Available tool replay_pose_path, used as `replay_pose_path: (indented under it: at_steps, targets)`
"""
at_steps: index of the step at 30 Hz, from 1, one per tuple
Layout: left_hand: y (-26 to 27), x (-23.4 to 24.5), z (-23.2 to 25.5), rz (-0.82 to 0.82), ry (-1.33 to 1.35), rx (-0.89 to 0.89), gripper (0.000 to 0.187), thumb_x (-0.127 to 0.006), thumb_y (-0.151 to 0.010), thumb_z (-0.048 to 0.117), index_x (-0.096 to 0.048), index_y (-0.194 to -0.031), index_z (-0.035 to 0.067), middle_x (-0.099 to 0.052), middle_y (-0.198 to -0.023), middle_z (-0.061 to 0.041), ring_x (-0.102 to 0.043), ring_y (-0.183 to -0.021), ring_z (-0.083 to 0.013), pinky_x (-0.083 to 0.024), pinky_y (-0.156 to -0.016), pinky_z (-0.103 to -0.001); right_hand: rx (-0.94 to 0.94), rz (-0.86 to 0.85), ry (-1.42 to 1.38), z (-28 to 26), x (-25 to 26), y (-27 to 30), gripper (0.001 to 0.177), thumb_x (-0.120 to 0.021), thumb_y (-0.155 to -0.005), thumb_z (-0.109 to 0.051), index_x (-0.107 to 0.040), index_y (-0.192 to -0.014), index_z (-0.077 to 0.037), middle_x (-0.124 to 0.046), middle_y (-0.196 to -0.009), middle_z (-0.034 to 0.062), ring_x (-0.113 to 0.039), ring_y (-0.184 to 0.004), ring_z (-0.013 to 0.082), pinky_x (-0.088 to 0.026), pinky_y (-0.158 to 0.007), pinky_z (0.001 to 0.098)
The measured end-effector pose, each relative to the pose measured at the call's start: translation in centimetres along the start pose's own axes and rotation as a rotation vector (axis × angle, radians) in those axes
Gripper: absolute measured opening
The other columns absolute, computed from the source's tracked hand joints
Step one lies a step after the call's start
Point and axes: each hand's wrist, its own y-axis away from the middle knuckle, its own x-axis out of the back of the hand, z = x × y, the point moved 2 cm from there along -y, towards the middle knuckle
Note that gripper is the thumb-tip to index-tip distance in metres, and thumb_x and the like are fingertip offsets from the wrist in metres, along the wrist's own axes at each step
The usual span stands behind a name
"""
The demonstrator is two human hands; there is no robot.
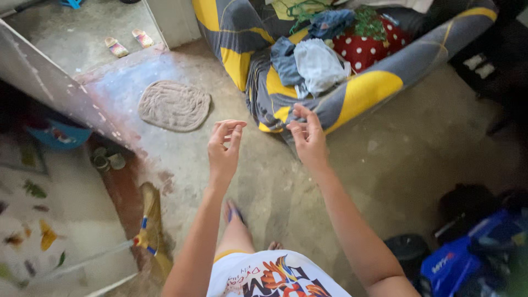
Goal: The person removes wet clothes from a red basin, places them on hangers, and hangs them on a clothes rack. They also briefly move a tissue pack and a lidded container on a nearby table.
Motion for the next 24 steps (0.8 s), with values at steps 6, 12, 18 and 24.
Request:
replay_pose_path:
  at_steps: [6,12,18,24]
  targets:
    - [-14.7,-2.9,-7.0,0.002,0.029,0.001,0.016,-0.060,-0.104,0.017,-0.073,-0.110,0.008,-0.066,-0.109,-0.002,-0.066,-0.091,-0.0118,-0.052,-0.079,-0.029,-0.019,-0.009,0.039,4.8,-3.9,-13.9,0.042,-0.060,-0.102,-0.017,-0.053,-0.143,-0.008,-0.063,-0.132,0.0090,-0.073,-0.096,0.0134,-0.054,-0.076,0.0264]
    - [-30.6,-5.3,-11.2,-0.097,0.051,-0.013,0.016,-0.060,-0.105,0.017,-0.072,-0.109,0.008,-0.069,-0.110,-0.002,-0.067,-0.095,-0.0112,-0.051,-0.077,-0.028,-0.041,0.049,0.150,7.0,-8.3,-28.6,0.041,-0.060,-0.104,-0.019,-0.054,-0.142,-0.008,-0.066,-0.129,0.0075,-0.073,-0.097,0.0146,-0.056,-0.081,0.0270]
    - [-44.7,-9.6,-16.0,-0.181,0.045,-0.032,0.016,-0.061,-0.104,0.016,-0.072,-0.111,0.006,-0.068,-0.109,-0.003,-0.068,-0.095,-0.0112,-0.053,-0.079,-0.027,-0.107,0.042,0.075,10.7,-11.0,-40.7,0.040,-0.060,-0.103,-0.018,-0.056,-0.141,-0.008,-0.067,-0.128,0.0079,-0.073,-0.097,0.0152,-0.055,-0.080,0.0291]
    - [-55.1,-14.5,-21.8,-0.222,0.050,-0.023,0.016,-0.060,-0.105,0.015,-0.072,-0.113,0.007,-0.069,-0.107,-0.003,-0.068,-0.094,-0.0112,-0.055,-0.081,-0.027,-0.120,0.021,0.101,17.3,-12.2,-53.1,0.037,-0.060,-0.102,-0.016,-0.060,-0.139,-0.008,-0.067,-0.125,0.0084,-0.074,-0.096,0.0147,-0.059,-0.082,0.0287]
